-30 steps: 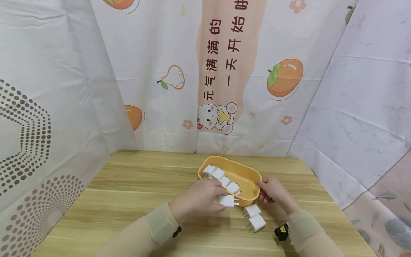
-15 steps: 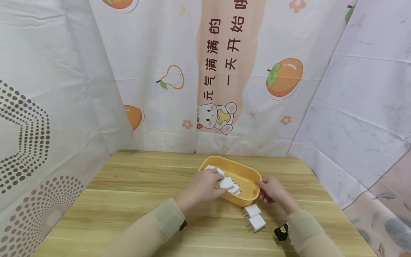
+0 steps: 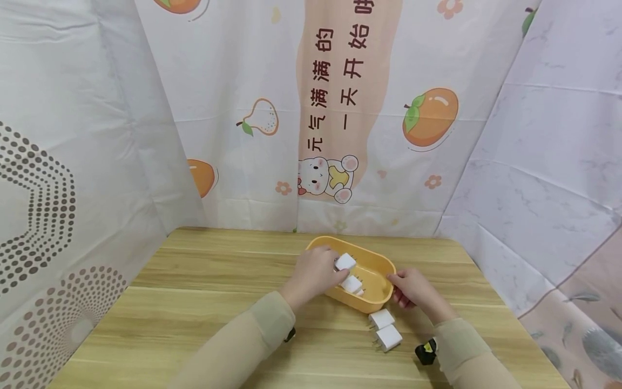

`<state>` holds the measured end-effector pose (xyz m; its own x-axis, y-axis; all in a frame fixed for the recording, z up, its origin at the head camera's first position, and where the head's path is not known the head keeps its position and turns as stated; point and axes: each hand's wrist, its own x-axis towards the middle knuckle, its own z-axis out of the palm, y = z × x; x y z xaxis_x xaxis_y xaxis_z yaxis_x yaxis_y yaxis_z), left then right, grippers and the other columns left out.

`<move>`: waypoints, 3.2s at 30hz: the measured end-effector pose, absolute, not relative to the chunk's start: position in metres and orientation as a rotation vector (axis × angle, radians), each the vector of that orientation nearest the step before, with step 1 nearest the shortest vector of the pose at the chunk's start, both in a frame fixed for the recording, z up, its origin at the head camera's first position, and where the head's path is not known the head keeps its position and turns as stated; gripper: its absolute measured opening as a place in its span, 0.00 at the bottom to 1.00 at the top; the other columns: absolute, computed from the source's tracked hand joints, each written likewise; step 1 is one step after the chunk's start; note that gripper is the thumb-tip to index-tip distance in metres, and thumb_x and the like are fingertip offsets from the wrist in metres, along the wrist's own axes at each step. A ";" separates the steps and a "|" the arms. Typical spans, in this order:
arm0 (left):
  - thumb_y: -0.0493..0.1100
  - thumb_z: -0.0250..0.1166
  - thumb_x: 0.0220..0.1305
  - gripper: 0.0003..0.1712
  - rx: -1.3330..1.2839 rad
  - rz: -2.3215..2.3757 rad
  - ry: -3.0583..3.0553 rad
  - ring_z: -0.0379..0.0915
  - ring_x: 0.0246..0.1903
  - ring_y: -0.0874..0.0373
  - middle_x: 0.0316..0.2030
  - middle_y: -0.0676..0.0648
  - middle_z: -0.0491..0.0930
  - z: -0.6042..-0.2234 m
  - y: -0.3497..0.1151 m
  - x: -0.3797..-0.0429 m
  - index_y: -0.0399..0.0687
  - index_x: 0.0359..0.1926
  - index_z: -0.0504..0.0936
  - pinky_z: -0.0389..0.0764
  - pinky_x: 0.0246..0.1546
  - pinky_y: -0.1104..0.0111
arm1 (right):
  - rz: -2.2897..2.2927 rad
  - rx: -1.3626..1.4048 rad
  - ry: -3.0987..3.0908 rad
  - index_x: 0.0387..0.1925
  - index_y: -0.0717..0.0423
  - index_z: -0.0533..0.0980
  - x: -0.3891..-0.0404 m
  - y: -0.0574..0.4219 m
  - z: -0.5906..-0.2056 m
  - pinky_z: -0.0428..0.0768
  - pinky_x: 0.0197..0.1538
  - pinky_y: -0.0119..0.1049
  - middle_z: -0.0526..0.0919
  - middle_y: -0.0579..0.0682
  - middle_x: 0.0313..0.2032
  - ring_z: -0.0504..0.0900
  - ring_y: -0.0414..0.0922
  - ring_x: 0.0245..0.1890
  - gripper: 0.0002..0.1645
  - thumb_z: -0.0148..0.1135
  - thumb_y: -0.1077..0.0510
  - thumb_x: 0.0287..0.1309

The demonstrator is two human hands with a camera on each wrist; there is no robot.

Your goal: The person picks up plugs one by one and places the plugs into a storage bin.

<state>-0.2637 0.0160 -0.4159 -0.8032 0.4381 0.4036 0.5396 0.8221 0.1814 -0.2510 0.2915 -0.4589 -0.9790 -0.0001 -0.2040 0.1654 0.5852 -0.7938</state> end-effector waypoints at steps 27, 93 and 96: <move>0.67 0.66 0.62 0.24 -0.627 -0.150 -2.788 0.79 0.33 0.55 0.32 0.53 0.80 -0.429 0.039 -0.272 0.54 0.27 0.82 0.80 0.35 0.58 | -1.343 0.123 2.631 0.29 0.63 0.78 -0.250 0.291 -0.457 0.75 0.17 0.34 0.78 0.52 0.15 0.73 0.40 0.11 0.23 0.51 0.52 0.76; 0.49 0.68 0.66 0.26 -0.613 -0.749 -2.679 0.79 0.50 0.50 0.53 0.43 0.80 -0.391 -0.044 -0.283 0.46 0.62 0.79 0.80 0.51 0.57 | -1.155 -0.132 2.860 0.32 0.60 0.73 -0.221 0.315 -0.387 0.78 0.22 0.41 0.77 0.54 0.25 0.77 0.49 0.22 0.28 0.58 0.38 0.71; 0.47 0.70 0.64 0.26 -0.579 -0.782 -2.689 0.79 0.48 0.50 0.52 0.42 0.80 -0.395 -0.048 -0.287 0.43 0.61 0.80 0.81 0.49 0.57 | -1.121 -0.200 2.893 0.31 0.59 0.73 -0.214 0.316 -0.380 0.79 0.22 0.41 0.76 0.52 0.23 0.77 0.49 0.22 0.27 0.59 0.39 0.71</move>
